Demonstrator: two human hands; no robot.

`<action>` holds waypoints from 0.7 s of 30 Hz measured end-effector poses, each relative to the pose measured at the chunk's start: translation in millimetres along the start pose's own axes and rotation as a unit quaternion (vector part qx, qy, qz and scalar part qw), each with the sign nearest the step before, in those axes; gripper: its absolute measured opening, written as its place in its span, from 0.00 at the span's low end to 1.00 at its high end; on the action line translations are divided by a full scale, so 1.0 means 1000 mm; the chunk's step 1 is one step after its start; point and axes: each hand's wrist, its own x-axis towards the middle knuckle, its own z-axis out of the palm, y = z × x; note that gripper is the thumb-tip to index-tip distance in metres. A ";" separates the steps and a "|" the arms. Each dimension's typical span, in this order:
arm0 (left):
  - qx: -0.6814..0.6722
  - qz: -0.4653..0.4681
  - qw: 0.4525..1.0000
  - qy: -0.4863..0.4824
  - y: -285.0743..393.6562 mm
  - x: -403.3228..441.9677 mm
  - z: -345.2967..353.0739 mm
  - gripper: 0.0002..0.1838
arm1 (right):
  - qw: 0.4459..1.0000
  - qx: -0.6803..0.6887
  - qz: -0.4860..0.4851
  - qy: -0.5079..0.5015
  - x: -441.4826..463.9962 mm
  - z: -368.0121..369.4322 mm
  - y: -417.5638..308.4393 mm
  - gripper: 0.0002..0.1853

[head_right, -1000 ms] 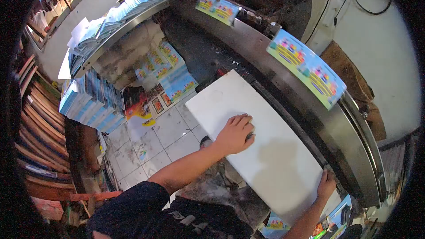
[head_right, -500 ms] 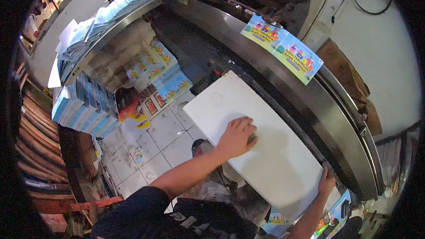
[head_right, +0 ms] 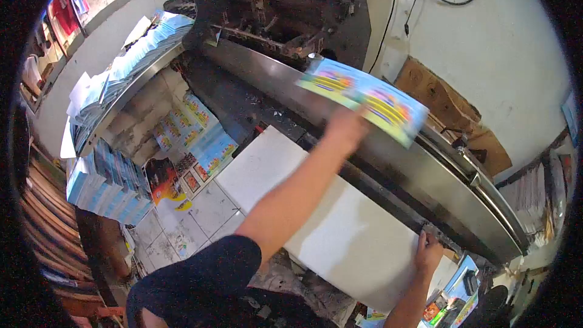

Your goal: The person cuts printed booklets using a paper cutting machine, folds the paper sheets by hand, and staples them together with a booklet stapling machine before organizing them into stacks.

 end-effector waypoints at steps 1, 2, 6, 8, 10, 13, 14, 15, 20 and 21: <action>0.063 0.026 0.997 -0.033 0.001 -0.032 0.032 0.20 | 1.000 0.003 0.011 -0.008 -0.001 -0.001 0.003 0.23; 0.007 -0.012 0.997 -0.081 0.000 -0.067 0.060 0.24 | 0.999 0.042 0.017 -0.011 0.000 0.007 0.015 0.22; 0.050 0.193 0.964 -0.173 -0.026 -0.175 0.101 0.28 | 0.995 0.097 -0.025 -0.017 0.000 0.012 0.029 0.18; 0.128 0.103 0.943 -0.290 -0.025 -0.215 0.083 0.26 | 0.973 0.232 0.010 0.004 -0.004 0.046 0.105 0.18; 0.235 0.289 0.911 -0.179 -0.027 -0.243 0.066 0.24 | 0.947 0.304 -0.009 0.103 -0.012 0.050 0.127 0.26; 0.247 0.286 0.918 -0.122 -0.036 -0.252 0.046 0.21 | 0.910 0.298 0.033 0.288 -0.049 -0.070 0.010 0.37; 0.117 0.193 0.960 -0.164 -0.037 -0.253 0.043 0.20 | 0.919 0.251 -0.052 0.300 -0.065 -0.099 -0.012 0.39; 0.119 0.192 0.961 -0.160 -0.031 -0.253 0.040 0.20 | 0.918 0.203 -0.133 0.313 -0.081 -0.120 -0.032 0.40; 0.236 0.071 0.947 -0.207 -0.040 -0.265 0.034 0.20 | 0.956 0.085 -0.274 -0.060 -0.103 -0.133 -0.157 0.52; 0.275 0.059 0.938 -0.204 -0.036 -0.268 0.028 0.21 | 0.956 0.082 -0.277 -0.058 -0.099 -0.129 -0.160 0.52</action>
